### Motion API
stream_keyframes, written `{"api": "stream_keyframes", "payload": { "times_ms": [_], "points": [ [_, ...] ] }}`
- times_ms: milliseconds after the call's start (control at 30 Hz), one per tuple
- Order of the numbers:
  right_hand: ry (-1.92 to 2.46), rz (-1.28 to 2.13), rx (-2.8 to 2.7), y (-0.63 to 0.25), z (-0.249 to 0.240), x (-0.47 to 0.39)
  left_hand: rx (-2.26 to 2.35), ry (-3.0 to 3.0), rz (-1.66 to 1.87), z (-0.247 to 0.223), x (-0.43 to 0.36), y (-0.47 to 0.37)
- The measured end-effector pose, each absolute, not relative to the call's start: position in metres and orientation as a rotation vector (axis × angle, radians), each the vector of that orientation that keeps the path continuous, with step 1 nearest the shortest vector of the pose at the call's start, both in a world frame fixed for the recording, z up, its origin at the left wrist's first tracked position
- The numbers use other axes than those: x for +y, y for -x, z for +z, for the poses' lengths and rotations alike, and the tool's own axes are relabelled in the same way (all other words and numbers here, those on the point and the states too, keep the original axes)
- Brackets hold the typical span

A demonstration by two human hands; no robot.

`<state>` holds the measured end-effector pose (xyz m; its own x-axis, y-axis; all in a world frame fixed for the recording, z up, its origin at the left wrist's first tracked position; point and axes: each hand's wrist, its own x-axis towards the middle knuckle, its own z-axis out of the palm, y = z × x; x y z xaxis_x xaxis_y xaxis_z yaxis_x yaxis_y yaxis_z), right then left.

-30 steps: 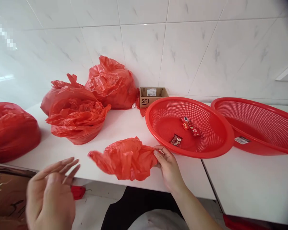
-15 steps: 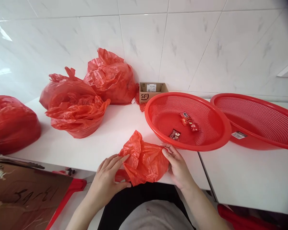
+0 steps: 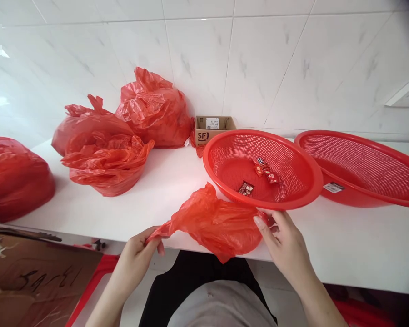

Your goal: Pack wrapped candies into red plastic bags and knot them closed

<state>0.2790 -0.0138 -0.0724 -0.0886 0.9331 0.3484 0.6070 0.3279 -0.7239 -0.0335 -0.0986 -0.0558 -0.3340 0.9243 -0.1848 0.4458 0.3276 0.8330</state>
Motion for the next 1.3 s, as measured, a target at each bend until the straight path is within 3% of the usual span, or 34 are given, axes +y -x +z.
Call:
{"api": "stream_keyframes", "payload": {
  "times_ms": [100,233,767,1100,1300],
  "points": [
    [1.076,0.399,-1.853,-0.256,-0.044,-0.033,1.865,-1.212,0.923,-0.044,-0.105,0.020],
    [0.806,0.539,-2.002,-0.215,-0.038,-0.050,1.683,-1.071,0.907,-0.035,-0.118,0.008],
    [0.967,0.473,-2.213,-0.137,-0.077,-0.034,1.046,-1.013,0.657,-0.024,-0.138,-0.003],
    [1.021,0.834,-1.992,-0.175,-0.067,0.005,1.567,-1.038,1.747,-0.033,-0.123,0.033],
    [0.876,0.875,-2.080,-0.167,-0.045,-0.012,2.136,-2.156,1.586,-0.031,-0.107,0.001]
  ]
}}
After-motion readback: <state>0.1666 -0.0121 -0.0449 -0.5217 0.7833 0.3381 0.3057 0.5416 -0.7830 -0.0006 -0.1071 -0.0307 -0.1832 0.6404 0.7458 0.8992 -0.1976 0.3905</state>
